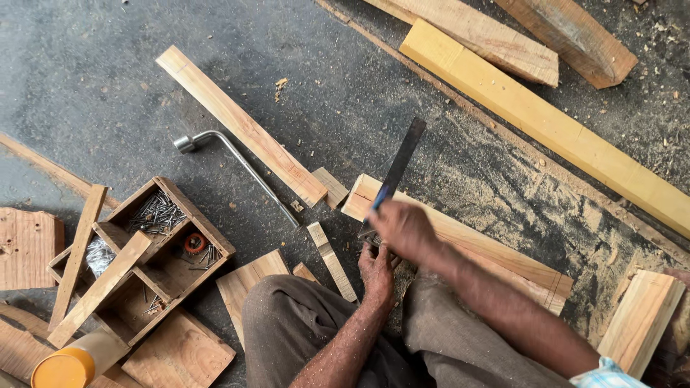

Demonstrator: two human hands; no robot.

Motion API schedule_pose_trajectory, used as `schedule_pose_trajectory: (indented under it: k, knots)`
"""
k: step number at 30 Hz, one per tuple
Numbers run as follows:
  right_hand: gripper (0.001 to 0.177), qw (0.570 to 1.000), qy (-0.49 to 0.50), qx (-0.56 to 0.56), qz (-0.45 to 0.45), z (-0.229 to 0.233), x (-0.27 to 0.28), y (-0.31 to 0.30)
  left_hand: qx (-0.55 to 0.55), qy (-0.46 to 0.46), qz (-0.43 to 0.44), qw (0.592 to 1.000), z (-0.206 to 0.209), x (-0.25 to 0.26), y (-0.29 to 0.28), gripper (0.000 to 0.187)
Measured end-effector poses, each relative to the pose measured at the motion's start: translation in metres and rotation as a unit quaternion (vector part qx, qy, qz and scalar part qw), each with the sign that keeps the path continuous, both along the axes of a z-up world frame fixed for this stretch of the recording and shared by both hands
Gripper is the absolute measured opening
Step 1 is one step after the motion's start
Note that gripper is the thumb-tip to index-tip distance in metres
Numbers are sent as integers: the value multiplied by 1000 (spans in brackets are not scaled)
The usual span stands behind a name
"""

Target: The person assembles a wooden frame by aligning wooden pieces on the floor and marking them with a pencil and square tool.

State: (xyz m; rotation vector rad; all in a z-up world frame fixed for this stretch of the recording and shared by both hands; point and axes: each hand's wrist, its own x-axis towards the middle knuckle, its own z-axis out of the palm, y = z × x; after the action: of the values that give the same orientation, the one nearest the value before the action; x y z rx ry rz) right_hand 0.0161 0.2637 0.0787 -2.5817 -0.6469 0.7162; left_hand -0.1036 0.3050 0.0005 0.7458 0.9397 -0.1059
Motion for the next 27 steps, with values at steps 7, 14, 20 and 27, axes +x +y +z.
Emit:
schedule_pose_trajectory:
  k: [7,14,20,27]
  knots:
    - [24,964,-245,34,98,-17,57,-15,22,18,-22,999,-4,-2,-2,42]
    - [21,908,-338,154,192,4,-42,-1,6,5,3,1000,-9,0,-4,35]
    - [26,975,-71,197,-80,30,4,-19,29,7,1,1000,-4,0,3,28]
    - [27,955,-48,216,-197,31,32,-79,76,-13,32,997,-11,9,25,32]
